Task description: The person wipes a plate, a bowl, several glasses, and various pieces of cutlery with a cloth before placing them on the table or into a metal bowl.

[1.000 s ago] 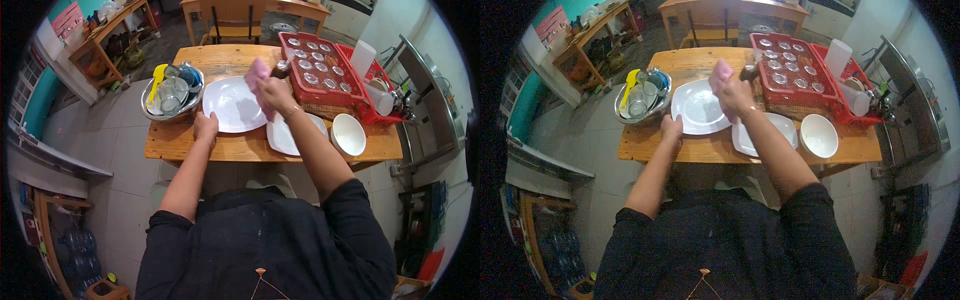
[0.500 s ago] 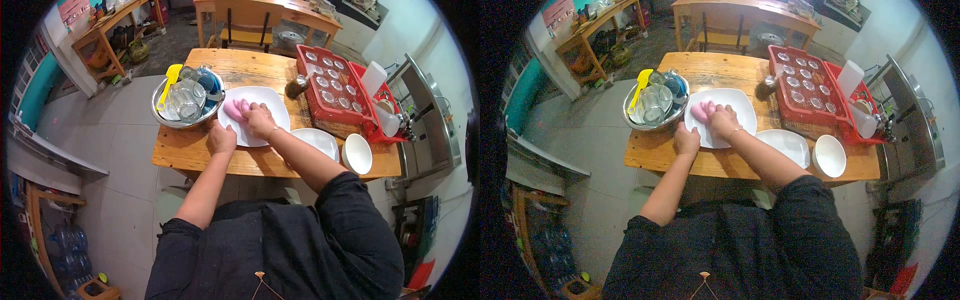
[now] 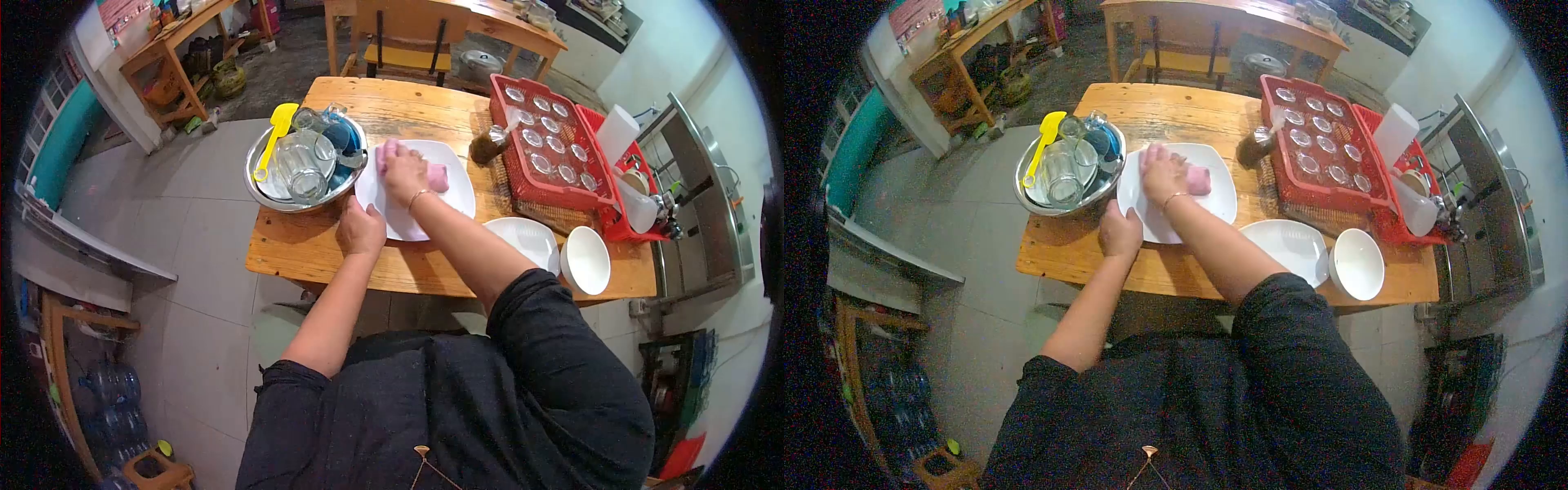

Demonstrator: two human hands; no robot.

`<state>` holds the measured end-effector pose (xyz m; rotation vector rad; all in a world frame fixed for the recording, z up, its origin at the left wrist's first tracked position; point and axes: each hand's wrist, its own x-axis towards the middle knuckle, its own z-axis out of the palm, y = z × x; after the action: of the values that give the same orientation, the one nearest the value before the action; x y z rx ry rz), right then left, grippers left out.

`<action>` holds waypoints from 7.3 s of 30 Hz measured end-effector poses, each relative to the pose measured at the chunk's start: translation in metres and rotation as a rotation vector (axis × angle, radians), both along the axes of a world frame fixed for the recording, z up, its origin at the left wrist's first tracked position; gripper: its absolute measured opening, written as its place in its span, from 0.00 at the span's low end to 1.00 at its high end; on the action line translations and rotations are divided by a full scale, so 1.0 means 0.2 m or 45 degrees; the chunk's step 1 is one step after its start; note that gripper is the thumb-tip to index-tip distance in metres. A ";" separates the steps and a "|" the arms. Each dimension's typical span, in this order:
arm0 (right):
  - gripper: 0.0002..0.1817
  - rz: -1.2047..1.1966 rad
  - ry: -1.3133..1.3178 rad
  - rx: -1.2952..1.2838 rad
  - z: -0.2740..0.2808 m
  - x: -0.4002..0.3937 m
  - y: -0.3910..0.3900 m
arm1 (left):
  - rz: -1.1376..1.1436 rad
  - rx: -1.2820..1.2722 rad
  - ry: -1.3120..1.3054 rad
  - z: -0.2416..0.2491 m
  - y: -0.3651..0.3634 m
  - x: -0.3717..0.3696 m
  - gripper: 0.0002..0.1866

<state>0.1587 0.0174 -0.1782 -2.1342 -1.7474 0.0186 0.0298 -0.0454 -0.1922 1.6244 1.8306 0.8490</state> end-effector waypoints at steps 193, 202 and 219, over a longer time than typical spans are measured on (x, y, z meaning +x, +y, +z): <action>0.28 -0.065 -0.467 0.165 0.09 0.54 -1.82 | -1.405 0.735 0.271 0.67 -0.66 -0.41 0.25; 0.22 0.091 -0.185 0.468 0.26 0.41 -1.93 | -1.338 0.853 0.519 0.51 -0.66 -0.52 0.20; 0.17 0.077 0.186 0.663 0.57 0.32 -1.90 | -1.903 1.112 0.213 0.10 -0.63 -0.08 0.12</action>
<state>0.2234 -0.3628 -0.0644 -1.6607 -1.5263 -0.2328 0.0137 -0.1723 -0.1720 2.8457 -0.1729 0.7127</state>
